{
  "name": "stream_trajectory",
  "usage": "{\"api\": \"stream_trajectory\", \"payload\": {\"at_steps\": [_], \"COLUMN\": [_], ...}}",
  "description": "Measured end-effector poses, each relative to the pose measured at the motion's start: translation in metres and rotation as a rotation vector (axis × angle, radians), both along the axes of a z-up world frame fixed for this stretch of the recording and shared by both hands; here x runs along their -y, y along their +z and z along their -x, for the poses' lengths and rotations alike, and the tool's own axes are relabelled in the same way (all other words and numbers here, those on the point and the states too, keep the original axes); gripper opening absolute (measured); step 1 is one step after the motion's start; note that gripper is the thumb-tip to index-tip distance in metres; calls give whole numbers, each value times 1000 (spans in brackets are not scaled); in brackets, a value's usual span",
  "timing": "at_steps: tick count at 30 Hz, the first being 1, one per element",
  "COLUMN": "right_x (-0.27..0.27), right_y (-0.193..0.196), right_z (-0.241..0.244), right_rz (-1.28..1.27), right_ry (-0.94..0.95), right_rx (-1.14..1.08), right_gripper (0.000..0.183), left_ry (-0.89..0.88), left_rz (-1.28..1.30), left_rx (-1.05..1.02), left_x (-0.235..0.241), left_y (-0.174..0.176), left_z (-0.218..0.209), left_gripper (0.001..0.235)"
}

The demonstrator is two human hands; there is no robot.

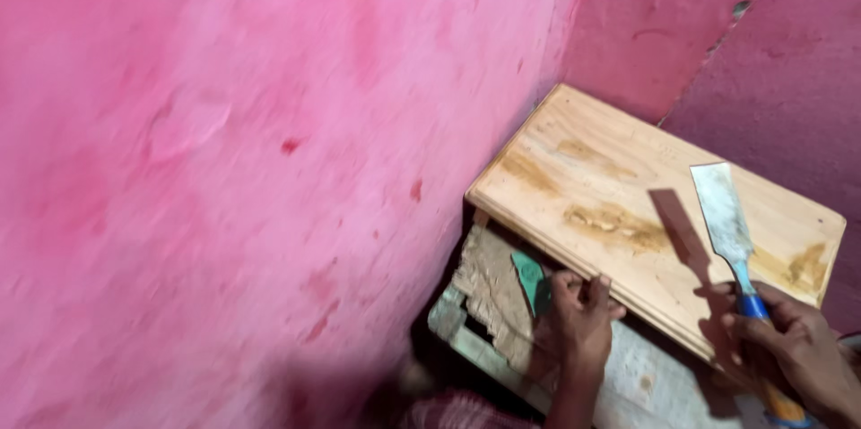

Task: The person uses a chisel to scrape the surface of a wooden box placed on a makeshift workbench. They repeatedly remove wood shavings and smooth the surface, occasionally adjusting their grip and position.

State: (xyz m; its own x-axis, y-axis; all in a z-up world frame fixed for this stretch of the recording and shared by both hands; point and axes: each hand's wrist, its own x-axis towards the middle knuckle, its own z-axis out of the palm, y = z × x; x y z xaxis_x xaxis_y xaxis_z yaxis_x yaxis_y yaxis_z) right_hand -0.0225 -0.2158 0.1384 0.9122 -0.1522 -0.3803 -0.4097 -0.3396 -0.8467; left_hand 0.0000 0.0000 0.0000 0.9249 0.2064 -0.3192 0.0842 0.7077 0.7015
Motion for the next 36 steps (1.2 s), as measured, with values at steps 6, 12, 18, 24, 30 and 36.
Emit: {"api": "stream_trajectory", "payload": {"at_steps": [6,12,18,24,30,36], "right_x": [3,-11,-12,-1,-2,-7], "right_y": [0,29,39,29,31,34], "right_z": [0,33,33,25,33,31], "right_rz": [128,-86,-151,-180,-157,-180], "right_ry": [214,268,394,458,443,466], "right_rx": [38,165,295,370,338,330], "right_gripper": [38,39,39,39,44,48], "left_ry": [14,90,77,135,130,57], "left_rz": [-91,-178,-152,-179,-300,-400], "left_rx": [-62,6,-79,47,5,-26], "left_x": [-14,-8,-21,-12,-14,-25], "left_y": [51,51,77,55,71,94], "left_z": [15,17,36,17,32,38], "left_gripper": [41,36,30,28,27,29]}}
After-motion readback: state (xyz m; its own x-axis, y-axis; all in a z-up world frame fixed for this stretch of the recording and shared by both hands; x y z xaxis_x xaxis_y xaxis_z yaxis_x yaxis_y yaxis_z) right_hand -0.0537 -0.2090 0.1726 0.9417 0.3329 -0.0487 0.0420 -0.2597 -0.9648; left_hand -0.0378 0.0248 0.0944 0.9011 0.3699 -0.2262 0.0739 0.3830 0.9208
